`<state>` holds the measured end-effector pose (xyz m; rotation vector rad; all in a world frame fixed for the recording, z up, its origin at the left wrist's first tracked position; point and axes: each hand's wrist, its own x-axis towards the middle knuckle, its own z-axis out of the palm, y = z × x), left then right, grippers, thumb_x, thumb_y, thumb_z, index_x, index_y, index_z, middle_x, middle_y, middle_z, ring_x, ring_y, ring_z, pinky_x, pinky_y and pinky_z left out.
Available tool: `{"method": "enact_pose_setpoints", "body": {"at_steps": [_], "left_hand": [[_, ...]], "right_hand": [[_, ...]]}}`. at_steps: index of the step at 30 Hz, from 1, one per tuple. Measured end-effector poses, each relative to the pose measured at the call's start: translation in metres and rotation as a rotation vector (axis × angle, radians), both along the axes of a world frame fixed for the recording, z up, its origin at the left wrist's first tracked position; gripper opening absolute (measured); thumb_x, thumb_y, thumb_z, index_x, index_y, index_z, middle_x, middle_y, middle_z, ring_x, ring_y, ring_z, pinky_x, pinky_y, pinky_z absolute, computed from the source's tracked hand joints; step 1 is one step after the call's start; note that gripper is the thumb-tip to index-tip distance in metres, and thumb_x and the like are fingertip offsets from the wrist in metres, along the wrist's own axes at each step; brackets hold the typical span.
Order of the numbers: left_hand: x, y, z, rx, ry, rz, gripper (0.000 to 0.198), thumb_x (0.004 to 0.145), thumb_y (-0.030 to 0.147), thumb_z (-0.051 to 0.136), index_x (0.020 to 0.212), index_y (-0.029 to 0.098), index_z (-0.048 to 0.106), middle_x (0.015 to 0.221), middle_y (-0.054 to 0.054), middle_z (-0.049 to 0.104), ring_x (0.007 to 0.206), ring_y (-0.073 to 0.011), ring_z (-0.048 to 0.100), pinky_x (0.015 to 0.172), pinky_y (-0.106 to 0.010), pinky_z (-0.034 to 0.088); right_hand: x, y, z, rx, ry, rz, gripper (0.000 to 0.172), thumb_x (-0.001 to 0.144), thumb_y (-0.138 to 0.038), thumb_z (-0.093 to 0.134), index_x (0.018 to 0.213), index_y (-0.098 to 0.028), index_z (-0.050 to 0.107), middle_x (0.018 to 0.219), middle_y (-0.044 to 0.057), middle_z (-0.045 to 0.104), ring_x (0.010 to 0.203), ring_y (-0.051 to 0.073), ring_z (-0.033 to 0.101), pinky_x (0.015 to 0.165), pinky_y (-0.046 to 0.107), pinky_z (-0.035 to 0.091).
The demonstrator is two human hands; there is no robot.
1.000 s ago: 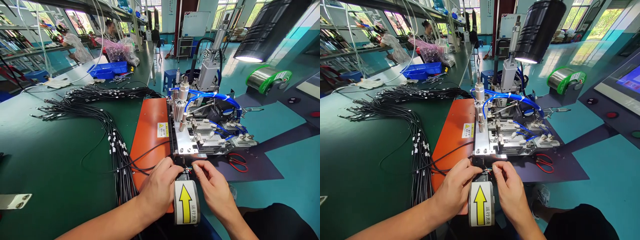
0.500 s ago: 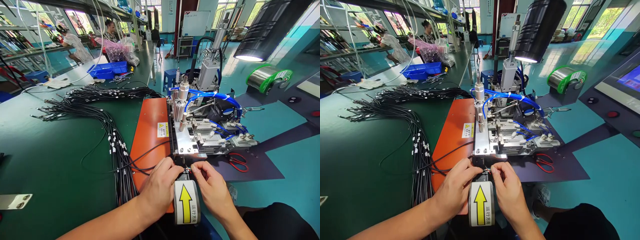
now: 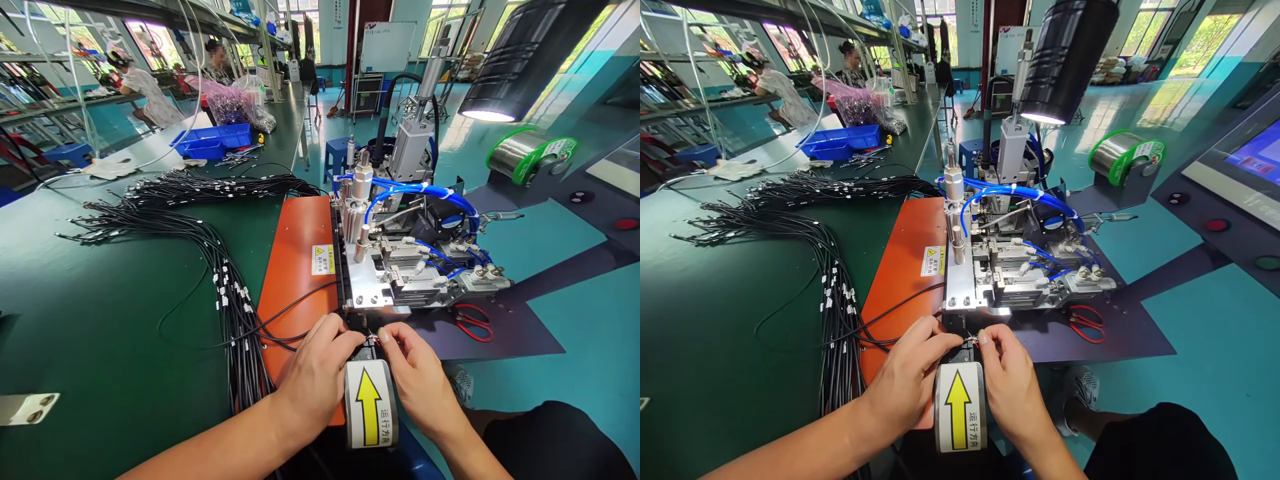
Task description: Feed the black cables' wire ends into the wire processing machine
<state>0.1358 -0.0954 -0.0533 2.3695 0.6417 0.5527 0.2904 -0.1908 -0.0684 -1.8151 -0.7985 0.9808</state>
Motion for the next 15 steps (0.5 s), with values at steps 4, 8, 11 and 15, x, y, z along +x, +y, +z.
{"method": "enact_pose_setpoints", "body": {"at_steps": [4, 8, 11, 15], "left_hand": [[0.003, 0.0, 0.001, 0.028, -0.001, 0.007, 0.024, 0.091, 0.006, 0.055, 0.107, 0.018, 0.068, 0.093, -0.006, 0.052, 0.089, -0.0209, 0.051, 0.073, -0.032, 0.048], [0.005, -0.001, 0.003, 0.066, 0.01, 0.005, 0.02, 0.091, 0.006, 0.055, 0.102, 0.016, 0.069, 0.09, -0.006, 0.052, 0.085, -0.0208, 0.051, 0.071, -0.032, 0.048], [0.005, 0.0, 0.004, 0.079, 0.008, 0.004, 0.018, 0.092, 0.008, 0.054, 0.1, 0.014, 0.069, 0.089, -0.007, 0.052, 0.083, -0.0208, 0.051, 0.07, -0.032, 0.049], [0.005, 0.0, 0.003, 0.074, 0.007, 0.003, 0.017, 0.091, 0.009, 0.057, 0.1, 0.015, 0.07, 0.09, -0.007, 0.053, 0.084, -0.021, 0.051, 0.07, -0.032, 0.049]], "right_hand": [[-0.003, 0.0, -0.004, 0.013, -0.103, -0.029, 0.04, 0.098, -0.059, 0.04, 0.09, -0.022, 0.053, 0.078, -0.001, 0.054, 0.072, 0.016, 0.047, 0.068, 0.028, 0.039], [-0.002, 0.001, -0.007, 0.01, -0.132, -0.018, 0.04, 0.098, -0.058, 0.039, 0.089, -0.021, 0.053, 0.078, 0.0, 0.054, 0.072, 0.016, 0.047, 0.068, 0.028, 0.039], [0.001, -0.002, -0.007, -0.004, -0.058, -0.024, 0.041, 0.097, -0.059, 0.042, 0.092, -0.021, 0.057, 0.079, 0.0, 0.057, 0.073, 0.016, 0.05, 0.066, 0.026, 0.04], [0.003, -0.009, -0.002, -0.026, 0.056, -0.042, 0.043, 0.094, -0.06, 0.048, 0.09, -0.019, 0.063, 0.076, 0.001, 0.061, 0.067, 0.015, 0.052, 0.058, 0.024, 0.039]]}}
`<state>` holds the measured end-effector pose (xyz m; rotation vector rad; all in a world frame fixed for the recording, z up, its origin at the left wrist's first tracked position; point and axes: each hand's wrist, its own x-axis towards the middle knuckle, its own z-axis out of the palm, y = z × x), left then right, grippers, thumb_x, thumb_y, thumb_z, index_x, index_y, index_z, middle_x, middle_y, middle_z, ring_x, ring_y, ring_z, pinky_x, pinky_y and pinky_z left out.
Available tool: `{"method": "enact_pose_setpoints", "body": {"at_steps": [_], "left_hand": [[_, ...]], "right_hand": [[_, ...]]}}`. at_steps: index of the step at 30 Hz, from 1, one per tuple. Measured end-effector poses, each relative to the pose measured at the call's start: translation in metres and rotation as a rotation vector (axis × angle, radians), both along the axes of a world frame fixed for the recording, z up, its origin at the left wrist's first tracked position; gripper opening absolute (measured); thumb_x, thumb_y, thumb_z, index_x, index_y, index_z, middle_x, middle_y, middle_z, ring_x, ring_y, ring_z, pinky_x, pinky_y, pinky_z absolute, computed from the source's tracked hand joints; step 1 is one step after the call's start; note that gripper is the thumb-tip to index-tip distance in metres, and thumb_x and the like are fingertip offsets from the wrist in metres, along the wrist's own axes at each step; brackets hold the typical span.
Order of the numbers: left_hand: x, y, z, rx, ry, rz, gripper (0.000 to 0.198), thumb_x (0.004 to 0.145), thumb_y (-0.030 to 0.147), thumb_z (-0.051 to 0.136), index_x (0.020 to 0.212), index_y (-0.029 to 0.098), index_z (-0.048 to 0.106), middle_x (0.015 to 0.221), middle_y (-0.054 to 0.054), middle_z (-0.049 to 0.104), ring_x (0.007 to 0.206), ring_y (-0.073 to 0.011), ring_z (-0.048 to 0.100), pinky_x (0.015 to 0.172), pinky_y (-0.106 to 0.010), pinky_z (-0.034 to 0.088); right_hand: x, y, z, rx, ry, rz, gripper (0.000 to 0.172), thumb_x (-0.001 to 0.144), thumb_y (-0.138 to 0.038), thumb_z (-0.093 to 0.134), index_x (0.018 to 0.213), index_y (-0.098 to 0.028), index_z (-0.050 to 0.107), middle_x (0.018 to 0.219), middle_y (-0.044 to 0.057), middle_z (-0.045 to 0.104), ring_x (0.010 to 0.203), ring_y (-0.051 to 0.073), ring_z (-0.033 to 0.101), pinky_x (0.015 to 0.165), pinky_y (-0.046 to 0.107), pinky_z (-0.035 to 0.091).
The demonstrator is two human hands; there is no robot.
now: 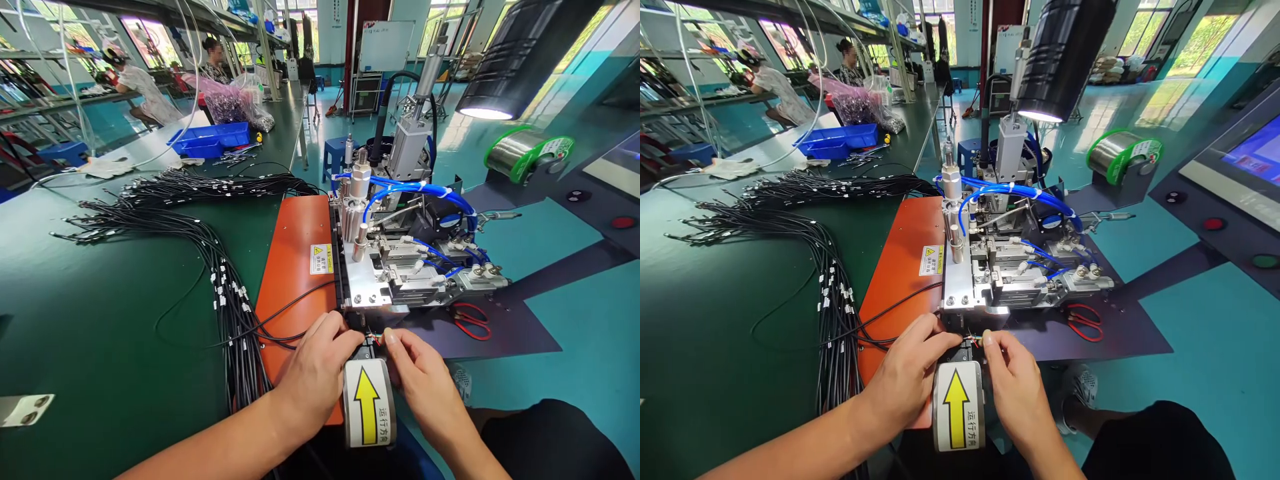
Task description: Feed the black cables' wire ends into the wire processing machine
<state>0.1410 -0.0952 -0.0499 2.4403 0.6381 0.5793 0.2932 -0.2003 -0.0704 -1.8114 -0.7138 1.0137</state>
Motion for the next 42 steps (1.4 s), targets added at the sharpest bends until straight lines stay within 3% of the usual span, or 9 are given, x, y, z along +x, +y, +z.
{"method": "enact_pose_setpoints", "body": {"at_steps": [6, 17, 26, 30, 33, 36, 42], "left_hand": [[0.001, -0.001, -0.002, -0.005, -0.011, 0.004, 0.019, 0.091, 0.006, 0.055, 0.1, 0.014, 0.07, 0.091, -0.007, 0.054, 0.085, -0.0211, 0.052, 0.072, -0.034, 0.05], [0.001, 0.0, -0.004, 0.01, -0.06, -0.015, 0.013, 0.091, 0.01, 0.061, 0.099, 0.016, 0.068, 0.092, -0.005, 0.057, 0.085, -0.0197, 0.05, 0.073, -0.032, 0.049], [0.002, 0.0, -0.004, 0.036, -0.076, -0.025, 0.014, 0.091, 0.008, 0.061, 0.099, 0.015, 0.068, 0.089, -0.005, 0.057, 0.083, -0.0187, 0.05, 0.07, -0.03, 0.048], [0.002, -0.001, -0.006, 0.045, -0.083, -0.03, 0.014, 0.09, 0.008, 0.062, 0.1, 0.015, 0.068, 0.091, -0.005, 0.058, 0.084, -0.019, 0.05, 0.072, -0.031, 0.049], [0.001, -0.001, -0.006, 0.051, -0.077, -0.031, 0.015, 0.09, 0.007, 0.061, 0.101, 0.015, 0.068, 0.093, -0.005, 0.059, 0.085, -0.0192, 0.051, 0.074, -0.031, 0.049], [0.001, 0.0, -0.005, 0.048, -0.062, -0.028, 0.016, 0.091, 0.007, 0.06, 0.101, 0.015, 0.068, 0.093, -0.005, 0.059, 0.086, -0.0194, 0.051, 0.075, -0.032, 0.049], [0.002, -0.001, -0.005, 0.048, -0.062, -0.027, 0.013, 0.092, 0.009, 0.06, 0.1, 0.016, 0.068, 0.092, -0.005, 0.059, 0.085, -0.0192, 0.051, 0.072, -0.031, 0.048]], "right_hand": [[-0.003, 0.0, 0.009, 0.036, 0.078, 0.02, 0.042, 0.091, -0.059, 0.056, 0.085, -0.018, 0.064, 0.077, 0.001, 0.061, 0.07, 0.014, 0.052, 0.061, 0.024, 0.042], [0.0, 0.0, 0.006, 0.044, -0.341, 0.086, 0.033, 0.098, -0.05, 0.047, 0.084, -0.022, 0.059, 0.078, 0.0, 0.059, 0.071, 0.015, 0.051, 0.067, 0.028, 0.04], [0.006, 0.001, 0.003, 0.083, -0.439, 0.137, 0.031, 0.1, -0.044, 0.045, 0.084, -0.022, 0.06, 0.08, 0.0, 0.059, 0.073, 0.015, 0.055, 0.068, 0.029, 0.043], [0.008, 0.0, 0.003, 0.204, -0.615, 0.162, 0.022, 0.102, -0.035, 0.044, 0.107, -0.023, 0.063, 0.094, 0.002, 0.06, 0.085, 0.016, 0.06, 0.077, 0.028, 0.048], [0.009, -0.002, 0.005, 0.236, -0.701, 0.273, 0.033, 0.102, -0.026, 0.039, 0.13, -0.026, 0.058, 0.103, 0.004, 0.057, 0.086, 0.016, 0.062, 0.08, 0.029, 0.05], [0.011, -0.004, 0.006, 0.192, -0.735, 0.353, 0.036, 0.102, -0.022, 0.037, 0.131, -0.026, 0.059, 0.102, 0.006, 0.055, 0.084, 0.017, 0.063, 0.08, 0.03, 0.052], [0.013, -0.006, 0.004, 0.219, -0.73, 0.289, 0.028, 0.103, -0.027, 0.042, 0.122, -0.023, 0.062, 0.103, 0.006, 0.056, 0.082, 0.016, 0.062, 0.078, 0.028, 0.051]]}}
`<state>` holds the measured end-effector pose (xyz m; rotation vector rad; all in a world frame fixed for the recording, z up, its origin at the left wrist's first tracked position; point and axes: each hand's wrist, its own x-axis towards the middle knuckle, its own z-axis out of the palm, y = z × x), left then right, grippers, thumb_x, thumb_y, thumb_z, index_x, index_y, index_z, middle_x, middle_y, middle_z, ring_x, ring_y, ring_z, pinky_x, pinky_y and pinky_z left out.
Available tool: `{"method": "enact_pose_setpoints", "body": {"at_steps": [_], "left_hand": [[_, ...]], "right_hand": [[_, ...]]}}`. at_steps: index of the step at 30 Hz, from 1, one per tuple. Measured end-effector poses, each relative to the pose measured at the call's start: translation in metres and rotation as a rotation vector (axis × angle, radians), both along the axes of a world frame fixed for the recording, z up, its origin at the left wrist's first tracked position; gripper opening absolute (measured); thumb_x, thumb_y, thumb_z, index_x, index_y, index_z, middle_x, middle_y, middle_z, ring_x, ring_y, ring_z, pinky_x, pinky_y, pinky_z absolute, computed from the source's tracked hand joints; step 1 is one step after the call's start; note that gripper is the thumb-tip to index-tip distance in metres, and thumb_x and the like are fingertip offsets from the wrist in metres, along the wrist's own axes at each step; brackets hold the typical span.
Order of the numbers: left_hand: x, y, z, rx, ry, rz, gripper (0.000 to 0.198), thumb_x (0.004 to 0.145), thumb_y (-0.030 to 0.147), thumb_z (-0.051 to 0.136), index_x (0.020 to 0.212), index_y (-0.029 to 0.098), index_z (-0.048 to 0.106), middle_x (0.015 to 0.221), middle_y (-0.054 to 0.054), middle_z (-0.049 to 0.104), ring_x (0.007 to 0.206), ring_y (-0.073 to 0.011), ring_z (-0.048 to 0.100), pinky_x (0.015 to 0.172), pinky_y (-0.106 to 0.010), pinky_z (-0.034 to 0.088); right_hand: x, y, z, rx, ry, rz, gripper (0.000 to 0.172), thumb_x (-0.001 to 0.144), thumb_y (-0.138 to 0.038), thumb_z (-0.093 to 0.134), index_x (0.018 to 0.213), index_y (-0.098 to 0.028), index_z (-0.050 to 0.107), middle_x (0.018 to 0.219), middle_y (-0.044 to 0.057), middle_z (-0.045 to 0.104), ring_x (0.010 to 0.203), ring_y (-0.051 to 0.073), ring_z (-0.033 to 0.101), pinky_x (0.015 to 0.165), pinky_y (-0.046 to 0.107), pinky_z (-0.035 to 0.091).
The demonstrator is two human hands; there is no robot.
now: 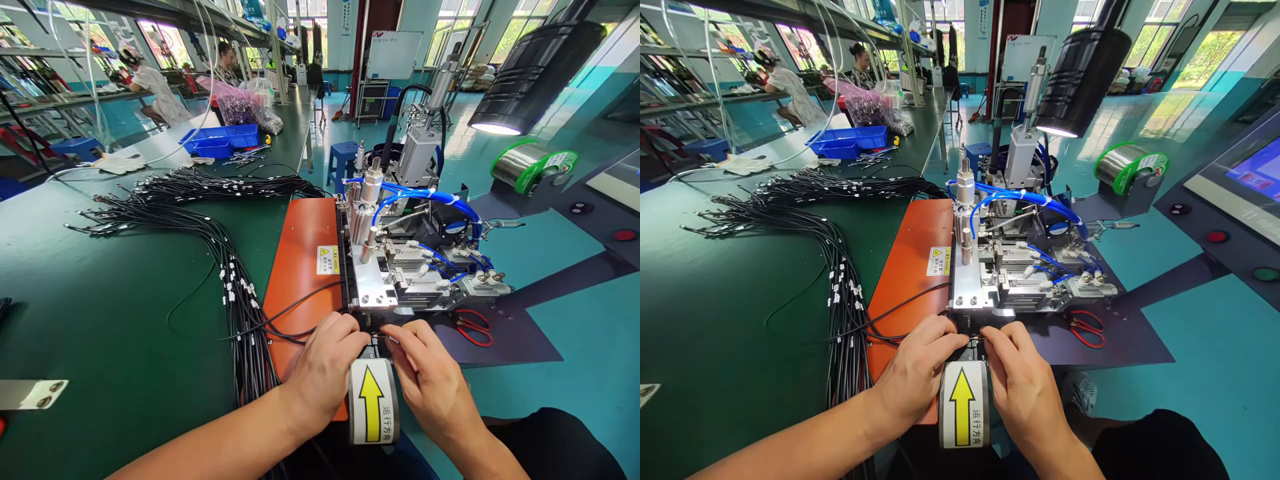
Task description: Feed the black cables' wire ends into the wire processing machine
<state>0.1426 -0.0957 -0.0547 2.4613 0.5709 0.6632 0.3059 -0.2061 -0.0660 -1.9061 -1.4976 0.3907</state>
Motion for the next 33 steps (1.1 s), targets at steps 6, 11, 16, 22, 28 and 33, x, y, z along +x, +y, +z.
{"method": "enact_pose_setpoints", "body": {"at_steps": [6, 11, 16, 22, 28, 33], "left_hand": [[0.0, 0.0, -0.001, 0.011, -0.007, 0.008, 0.012, 0.092, 0.009, 0.059, 0.098, 0.015, 0.068, 0.09, -0.005, 0.058, 0.084, -0.0193, 0.05, 0.072, -0.031, 0.048], [0.0, 0.0, 0.0, 0.0, 0.009, 0.003, 0.015, 0.093, 0.009, 0.056, 0.1, 0.016, 0.068, 0.091, -0.005, 0.058, 0.084, -0.0194, 0.049, 0.071, -0.031, 0.047], [-0.001, 0.0, 0.001, -0.009, 0.041, 0.015, 0.016, 0.092, 0.009, 0.057, 0.101, 0.016, 0.068, 0.094, -0.006, 0.057, 0.088, -0.0205, 0.05, 0.075, -0.033, 0.049], [-0.008, -0.001, 0.007, 0.082, 0.129, 0.027, 0.017, 0.096, 0.013, 0.051, 0.103, 0.016, 0.067, 0.09, -0.006, 0.058, 0.082, -0.0216, 0.049, 0.072, -0.036, 0.045], [-0.009, 0.001, 0.008, 0.139, 0.182, 0.057, 0.017, 0.097, 0.015, 0.05, 0.093, 0.014, 0.066, 0.083, -0.006, 0.056, 0.079, -0.0226, 0.048, 0.07, -0.038, 0.04], [-0.009, 0.003, 0.014, 0.102, 0.215, 0.081, 0.017, 0.097, 0.015, 0.05, 0.099, 0.015, 0.067, 0.09, -0.007, 0.057, 0.086, -0.0242, 0.049, 0.074, -0.04, 0.044]], "right_hand": [[-0.002, 0.002, 0.0, 0.048, 0.034, -0.024, 0.022, 0.102, -0.028, 0.048, 0.117, -0.021, 0.063, 0.099, 0.005, 0.057, 0.082, 0.015, 0.059, 0.076, 0.027, 0.048], [-0.004, 0.008, 0.005, 0.014, 0.198, -0.087, 0.02, 0.101, -0.033, 0.049, 0.097, -0.022, 0.065, 0.092, 0.003, 0.06, 0.086, 0.016, 0.058, 0.078, 0.028, 0.045], [-0.003, 0.013, 0.004, -0.134, 0.395, -0.173, 0.03, 0.098, -0.046, 0.05, 0.088, -0.022, 0.064, 0.083, 0.001, 0.059, 0.076, 0.016, 0.054, 0.069, 0.028, 0.042], [0.0, 0.017, 0.003, -0.22, 0.587, -0.168, 0.036, 0.096, -0.052, 0.05, 0.087, -0.019, 0.063, 0.08, 0.001, 0.058, 0.073, 0.015, 0.05, 0.068, 0.026, 0.041], [0.002, 0.021, 0.007, -0.26, 0.631, -0.173, 0.037, 0.095, -0.052, 0.051, 0.084, -0.018, 0.061, 0.074, -0.002, 0.052, 0.068, 0.013, 0.043, 0.064, 0.025, 0.036], [0.001, 0.021, 0.007, -0.259, 0.653, -0.189, 0.036, 0.094, -0.051, 0.052, 0.084, -0.018, 0.061, 0.075, -0.002, 0.052, 0.068, 0.012, 0.043, 0.064, 0.024, 0.035]]}}
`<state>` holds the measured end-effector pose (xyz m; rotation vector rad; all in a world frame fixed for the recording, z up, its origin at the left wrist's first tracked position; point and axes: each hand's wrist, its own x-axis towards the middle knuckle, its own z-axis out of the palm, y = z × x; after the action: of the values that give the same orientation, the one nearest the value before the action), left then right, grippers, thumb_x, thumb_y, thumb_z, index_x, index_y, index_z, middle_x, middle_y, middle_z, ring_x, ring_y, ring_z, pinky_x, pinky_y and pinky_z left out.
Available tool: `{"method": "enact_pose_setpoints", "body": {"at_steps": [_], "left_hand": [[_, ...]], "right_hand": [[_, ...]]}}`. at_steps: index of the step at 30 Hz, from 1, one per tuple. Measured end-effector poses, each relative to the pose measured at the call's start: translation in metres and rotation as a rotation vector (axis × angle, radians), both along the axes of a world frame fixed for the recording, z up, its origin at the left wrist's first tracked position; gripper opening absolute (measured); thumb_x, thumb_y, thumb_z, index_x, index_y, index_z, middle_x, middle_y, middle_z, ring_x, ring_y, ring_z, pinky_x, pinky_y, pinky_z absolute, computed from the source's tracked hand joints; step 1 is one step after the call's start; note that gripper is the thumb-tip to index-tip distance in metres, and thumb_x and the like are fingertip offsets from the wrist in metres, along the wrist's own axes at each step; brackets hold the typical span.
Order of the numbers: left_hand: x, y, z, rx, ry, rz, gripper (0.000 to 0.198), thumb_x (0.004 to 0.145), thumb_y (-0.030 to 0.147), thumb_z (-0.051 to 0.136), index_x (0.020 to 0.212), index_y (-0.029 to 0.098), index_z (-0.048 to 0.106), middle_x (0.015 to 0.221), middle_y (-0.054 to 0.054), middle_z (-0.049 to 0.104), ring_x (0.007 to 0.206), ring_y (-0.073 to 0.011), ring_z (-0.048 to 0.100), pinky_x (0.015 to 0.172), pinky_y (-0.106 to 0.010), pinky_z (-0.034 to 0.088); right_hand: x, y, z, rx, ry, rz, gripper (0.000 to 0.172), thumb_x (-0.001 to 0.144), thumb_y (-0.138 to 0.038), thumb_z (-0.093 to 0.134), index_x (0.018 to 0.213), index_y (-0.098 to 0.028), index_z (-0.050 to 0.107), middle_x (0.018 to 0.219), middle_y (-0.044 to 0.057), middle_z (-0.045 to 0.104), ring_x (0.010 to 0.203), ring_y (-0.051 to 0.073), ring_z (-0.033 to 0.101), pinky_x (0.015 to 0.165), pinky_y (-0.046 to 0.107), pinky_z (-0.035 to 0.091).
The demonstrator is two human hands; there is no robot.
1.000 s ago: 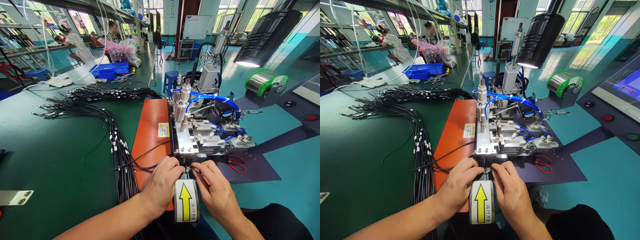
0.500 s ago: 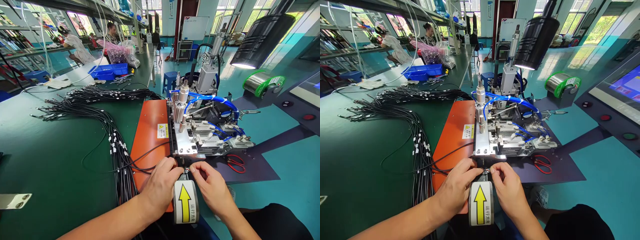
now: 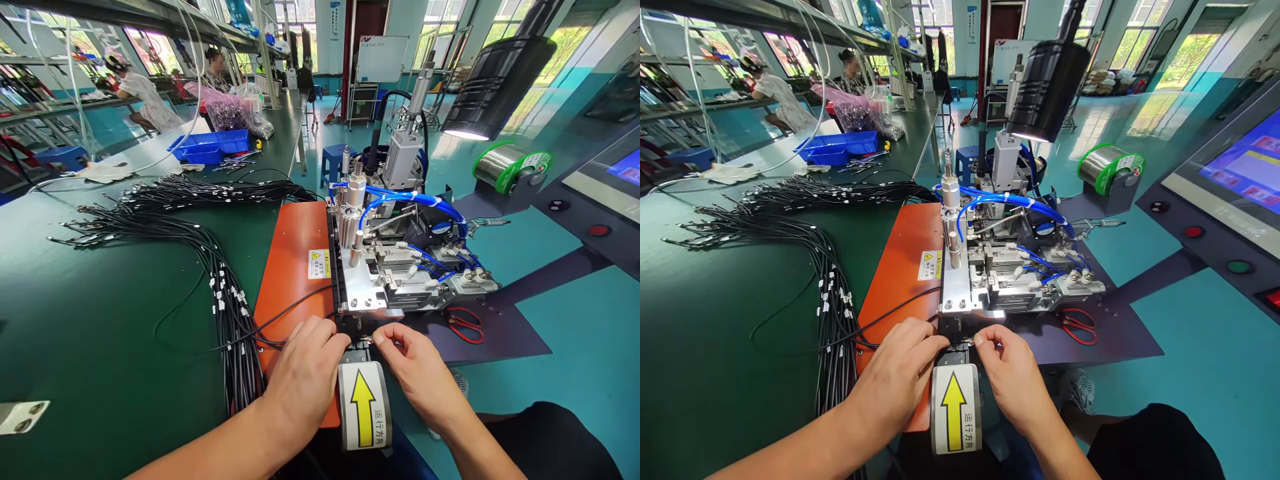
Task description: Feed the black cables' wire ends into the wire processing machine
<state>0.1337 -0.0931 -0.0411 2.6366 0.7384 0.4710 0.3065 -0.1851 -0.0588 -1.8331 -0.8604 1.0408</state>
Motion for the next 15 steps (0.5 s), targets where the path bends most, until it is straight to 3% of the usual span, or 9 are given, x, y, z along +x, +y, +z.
{"method": "enact_pose_setpoints", "body": {"at_steps": [6, 10, 12, 15], "left_hand": [[-0.004, -0.004, 0.013, -0.027, 0.153, 0.012, 0.024, 0.094, 0.01, 0.047, 0.103, 0.016, 0.069, 0.09, -0.008, 0.054, 0.086, -0.0243, 0.049, 0.076, -0.042, 0.049], [-0.007, -0.003, 0.021, 0.011, 0.051, -0.023, 0.025, 0.095, 0.011, 0.046, 0.11, 0.015, 0.066, 0.087, -0.007, 0.057, 0.081, -0.0227, 0.051, 0.073, -0.039, 0.049], [-0.01, 0.002, 0.034, 0.041, -0.074, -0.019, 0.025, 0.097, 0.013, 0.045, 0.111, 0.015, 0.065, 0.085, -0.006, 0.059, 0.08, -0.0208, 0.053, 0.072, -0.036, 0.048], [-0.019, 0.016, 0.068, 0.1, -0.189, 0.063, 0.021, 0.098, 0.019, 0.049, 0.105, 0.02, 0.068, 0.084, -0.003, 0.062, 0.078, -0.0168, 0.056, 0.07, -0.03, 0.046]], "right_hand": [[-0.004, -0.004, 0.002, 0.033, -0.037, -0.025, 0.036, 0.095, -0.052, 0.05, 0.086, -0.019, 0.063, 0.079, 0.0, 0.058, 0.072, 0.014, 0.048, 0.066, 0.025, 0.039], [-0.006, -0.016, 0.007, 0.032, -0.123, -0.138, 0.04, 0.093, -0.058, 0.052, 0.105, -0.023, 0.066, 0.095, 0.003, 0.068, 0.085, 0.019, 0.06, 0.073, 0.026, 0.047], [-0.005, -0.028, 0.014, 0.023, -0.143, -0.169, 0.042, 0.091, -0.06, 0.054, 0.11, -0.025, 0.067, 0.098, 0.004, 0.07, 0.086, 0.02, 0.064, 0.071, 0.026, 0.05], [-0.001, -0.052, 0.031, 0.084, -0.159, -0.163, 0.041, 0.085, -0.06, 0.062, 0.107, -0.027, 0.072, 0.089, 0.005, 0.072, 0.078, 0.021, 0.067, 0.063, 0.027, 0.054]]}}
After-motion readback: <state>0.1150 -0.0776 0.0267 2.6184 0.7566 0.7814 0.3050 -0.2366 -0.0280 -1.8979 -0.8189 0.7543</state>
